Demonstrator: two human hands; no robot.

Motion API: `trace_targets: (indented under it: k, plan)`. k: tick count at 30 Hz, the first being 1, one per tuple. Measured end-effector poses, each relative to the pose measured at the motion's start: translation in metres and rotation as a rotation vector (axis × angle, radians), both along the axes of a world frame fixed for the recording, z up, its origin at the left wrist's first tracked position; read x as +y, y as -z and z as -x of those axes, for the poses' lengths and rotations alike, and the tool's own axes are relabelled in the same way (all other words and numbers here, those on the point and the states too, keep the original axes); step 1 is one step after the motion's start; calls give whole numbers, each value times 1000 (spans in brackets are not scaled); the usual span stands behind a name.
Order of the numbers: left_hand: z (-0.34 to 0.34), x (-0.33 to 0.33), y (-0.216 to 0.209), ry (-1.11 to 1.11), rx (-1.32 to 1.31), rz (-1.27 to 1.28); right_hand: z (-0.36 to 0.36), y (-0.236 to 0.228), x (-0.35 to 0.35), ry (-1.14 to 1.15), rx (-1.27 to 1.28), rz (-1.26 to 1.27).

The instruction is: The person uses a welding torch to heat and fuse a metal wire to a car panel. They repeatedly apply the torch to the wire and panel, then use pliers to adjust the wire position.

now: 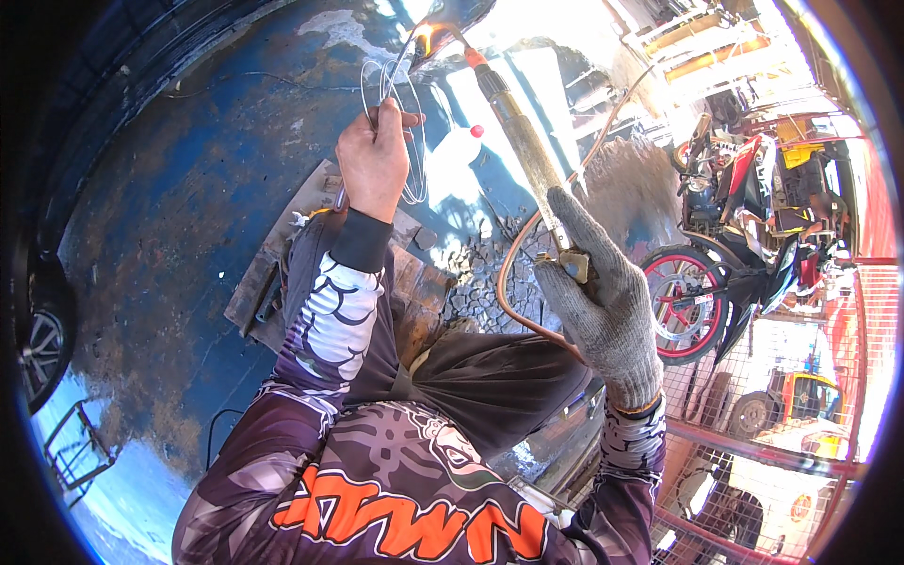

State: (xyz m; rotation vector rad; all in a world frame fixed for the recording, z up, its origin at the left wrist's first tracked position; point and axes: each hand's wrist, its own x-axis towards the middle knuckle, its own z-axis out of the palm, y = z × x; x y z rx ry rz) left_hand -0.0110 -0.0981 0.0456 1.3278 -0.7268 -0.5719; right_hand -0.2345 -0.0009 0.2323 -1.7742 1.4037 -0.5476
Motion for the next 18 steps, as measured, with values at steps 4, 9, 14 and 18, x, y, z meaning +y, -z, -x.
trace_targets:
  k: [4, 9, 14, 18]
  plan:
    - [0, -1, 0, -3, -21, -9, 0, -1, -1, -26, 21, 25]
    - [-1, 0, 0, 2, -9, 5, 0, 0, -1, -30, 15, 25]
    - [-1, 0, 1, -2, 11, 19, -1, 0, 0, -33, 8, 49]
    - [0, -1, 0, -11, -4, 10, -1, 0, 0, -12, -14, 21]
